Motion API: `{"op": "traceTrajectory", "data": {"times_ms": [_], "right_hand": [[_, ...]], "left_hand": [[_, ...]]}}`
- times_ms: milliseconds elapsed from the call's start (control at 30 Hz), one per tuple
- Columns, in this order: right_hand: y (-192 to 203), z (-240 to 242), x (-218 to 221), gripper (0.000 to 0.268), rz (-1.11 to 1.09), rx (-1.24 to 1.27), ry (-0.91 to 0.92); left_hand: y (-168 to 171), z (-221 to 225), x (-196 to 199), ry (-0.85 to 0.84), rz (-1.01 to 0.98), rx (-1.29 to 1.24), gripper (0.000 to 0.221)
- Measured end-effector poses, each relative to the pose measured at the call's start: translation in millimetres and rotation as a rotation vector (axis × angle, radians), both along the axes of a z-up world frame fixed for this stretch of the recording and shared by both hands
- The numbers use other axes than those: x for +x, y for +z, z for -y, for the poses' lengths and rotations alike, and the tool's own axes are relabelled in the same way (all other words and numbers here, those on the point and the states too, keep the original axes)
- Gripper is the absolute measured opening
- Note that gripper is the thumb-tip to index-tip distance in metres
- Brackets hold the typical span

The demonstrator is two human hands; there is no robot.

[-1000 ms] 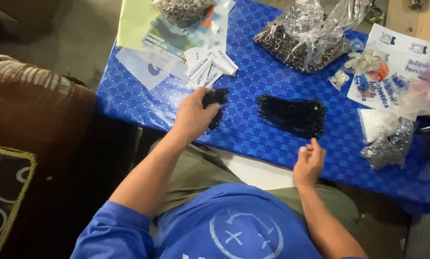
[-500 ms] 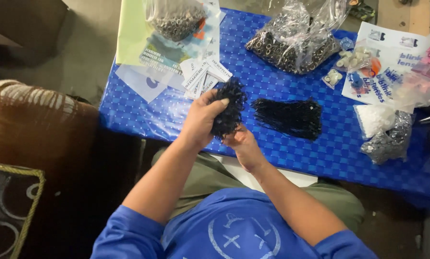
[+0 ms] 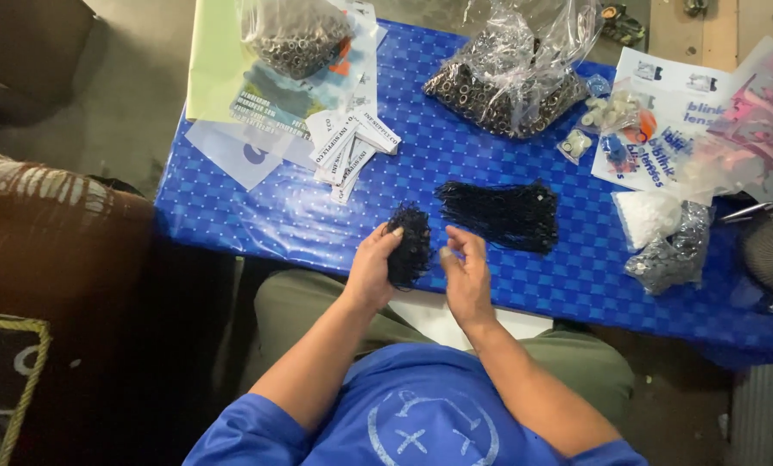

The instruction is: Sorting and grouping small black cable ties on a production table into organized piles.

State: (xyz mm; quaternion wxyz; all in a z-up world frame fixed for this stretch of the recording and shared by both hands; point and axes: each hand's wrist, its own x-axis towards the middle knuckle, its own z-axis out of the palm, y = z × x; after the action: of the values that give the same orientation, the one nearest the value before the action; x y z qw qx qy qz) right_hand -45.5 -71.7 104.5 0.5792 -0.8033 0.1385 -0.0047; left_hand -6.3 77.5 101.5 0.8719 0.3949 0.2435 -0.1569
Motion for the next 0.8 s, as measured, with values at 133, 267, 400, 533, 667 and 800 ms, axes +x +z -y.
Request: {"op": "traceTrajectory", "data": {"times_ms": [133,267,400,533,667,800], "right_hand": [[8,-2,0,0.027,0.249,-0.084,0.039],[-9,-4,1,0.023,0.313,-0.330,0.157],[-6,2,8,0.007,0.112,-0.348,0.126],[11,5,28,0.006,-0.070,-0.114,0.037],[41,-2,41,0.008,-0.046,0.091,0.027],[52,-10,49,0.009,0.092,0.263,0.057]], "left_hand": [[-23,6,-14,-0.023,0.031,0.059,0.021],[-19,8,-23,-0.070,0.053,0.166,0.023],[-30,2,-14,-0.142,0.137,0.341,0.029],[3,-6,-1,-0.145,0.151,0.398,0.029],[40,-18,12,-0.208,0.205,0.453,0.033],[65,-12,23,-0.267,0.258,0.475,0.035]]}}
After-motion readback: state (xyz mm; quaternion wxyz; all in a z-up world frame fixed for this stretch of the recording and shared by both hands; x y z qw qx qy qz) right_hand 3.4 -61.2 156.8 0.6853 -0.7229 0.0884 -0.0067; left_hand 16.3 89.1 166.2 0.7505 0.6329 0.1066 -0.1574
